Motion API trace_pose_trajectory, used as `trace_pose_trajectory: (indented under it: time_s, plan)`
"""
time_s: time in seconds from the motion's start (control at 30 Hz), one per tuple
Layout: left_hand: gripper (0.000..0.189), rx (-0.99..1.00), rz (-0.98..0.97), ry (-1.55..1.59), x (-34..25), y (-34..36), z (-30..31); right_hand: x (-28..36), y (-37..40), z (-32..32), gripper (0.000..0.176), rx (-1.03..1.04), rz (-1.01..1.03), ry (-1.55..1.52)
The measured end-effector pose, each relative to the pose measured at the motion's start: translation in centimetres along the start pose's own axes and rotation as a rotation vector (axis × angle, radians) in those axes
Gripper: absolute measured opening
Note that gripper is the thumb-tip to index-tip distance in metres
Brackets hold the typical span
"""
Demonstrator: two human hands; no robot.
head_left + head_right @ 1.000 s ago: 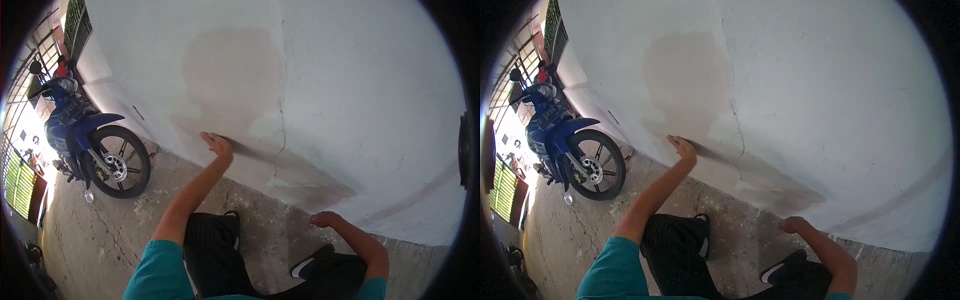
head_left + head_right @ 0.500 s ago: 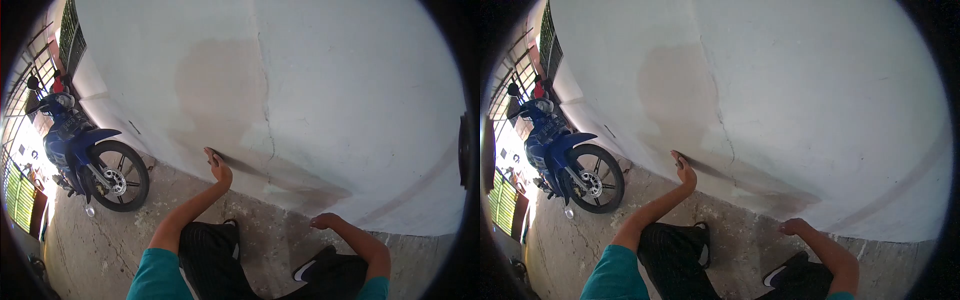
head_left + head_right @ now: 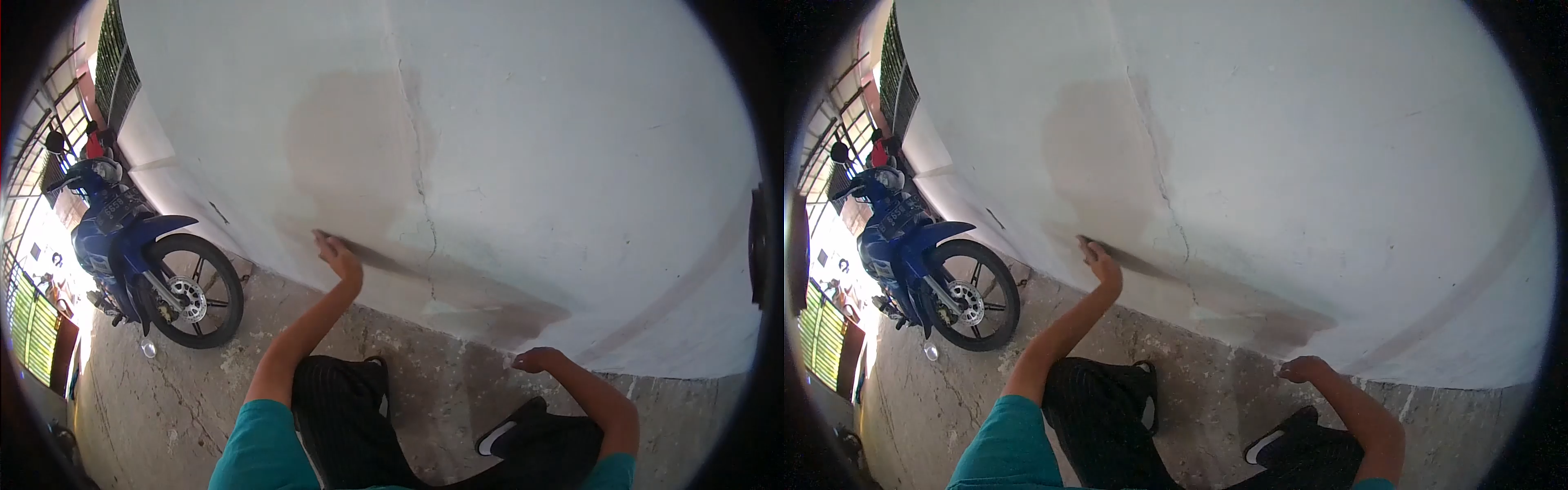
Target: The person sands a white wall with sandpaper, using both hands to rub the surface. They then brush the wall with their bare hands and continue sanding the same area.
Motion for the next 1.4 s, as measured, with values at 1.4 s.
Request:
trace_pose_trajectory:
  time_s: [1.4]
  plan:
    - [0.061,-0.220,0.211,0.261,7.5,-9.8,-0.4,7.4,2.0,5.7,0.066,0.008,0.057,-0.068]
Point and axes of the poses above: each hand's wrist, its own y-axis away from the middle knuckle, its own z-axis out of the back of the hand, x = y × z, the point moved 3 cm from there along -y, towards the middle knuckle, and after that the axes turned 12 degrees about x, right-handed, at the moved point
